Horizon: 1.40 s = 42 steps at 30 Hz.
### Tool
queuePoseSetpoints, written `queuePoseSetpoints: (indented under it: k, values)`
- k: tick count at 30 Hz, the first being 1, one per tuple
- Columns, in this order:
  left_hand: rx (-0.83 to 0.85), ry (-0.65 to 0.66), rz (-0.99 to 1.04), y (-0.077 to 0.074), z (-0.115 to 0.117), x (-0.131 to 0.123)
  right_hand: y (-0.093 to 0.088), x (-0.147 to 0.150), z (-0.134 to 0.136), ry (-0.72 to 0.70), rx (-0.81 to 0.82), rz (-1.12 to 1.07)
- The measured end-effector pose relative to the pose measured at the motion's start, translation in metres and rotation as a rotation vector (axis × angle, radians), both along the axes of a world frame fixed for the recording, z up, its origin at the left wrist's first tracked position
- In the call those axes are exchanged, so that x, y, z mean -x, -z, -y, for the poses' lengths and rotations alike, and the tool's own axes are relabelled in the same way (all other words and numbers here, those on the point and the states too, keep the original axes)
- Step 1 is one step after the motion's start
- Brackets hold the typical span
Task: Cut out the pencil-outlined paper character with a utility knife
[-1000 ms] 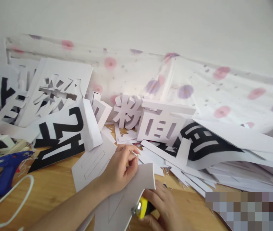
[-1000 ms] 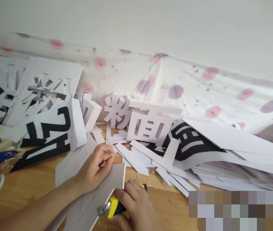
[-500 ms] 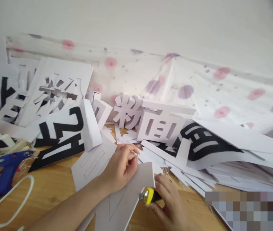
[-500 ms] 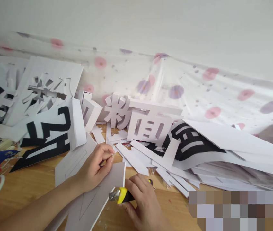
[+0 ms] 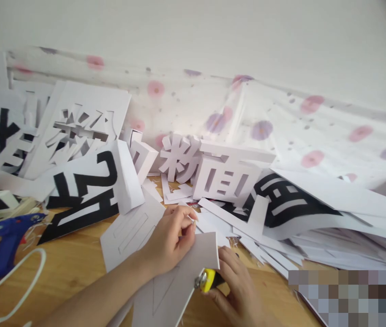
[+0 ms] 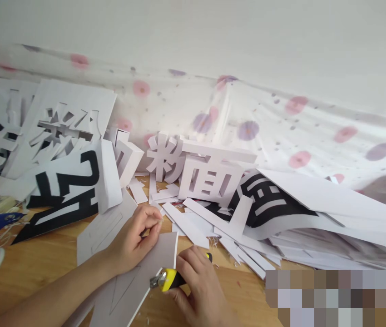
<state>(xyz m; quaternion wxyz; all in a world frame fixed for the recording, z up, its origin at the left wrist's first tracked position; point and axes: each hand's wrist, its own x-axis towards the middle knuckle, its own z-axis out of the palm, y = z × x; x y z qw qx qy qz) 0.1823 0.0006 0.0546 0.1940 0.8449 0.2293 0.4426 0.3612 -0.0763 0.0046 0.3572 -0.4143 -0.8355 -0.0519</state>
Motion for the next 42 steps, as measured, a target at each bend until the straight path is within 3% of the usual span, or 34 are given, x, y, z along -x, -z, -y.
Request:
queuePoseSetpoints:
  k: [13, 23, 36, 39, 42]
  values:
    - [-0.018, -0.004, -0.004, 0.002, 0.0, -0.001, -0.008, 0.002, 0.001, -0.037, -0.015, 0.012]
    - [0.069, 0.031, -0.022, 0.001, 0.002, -0.001, 0.001, -0.006, -0.004, 0.023, -0.007, -0.003]
    - [0.051, 0.033, -0.021, -0.002, 0.0, 0.001, 0.003, -0.003, 0.0, 0.038, -0.075, -0.075]
    - [0.028, 0.021, -0.018, -0.003, -0.002, 0.002, 0.003, -0.006, 0.007, 0.024, -0.034, -0.083]
    - [0.017, 0.008, -0.017, -0.004, -0.004, 0.003, 0.007, -0.009, 0.013, -0.034, 0.133, -0.145]
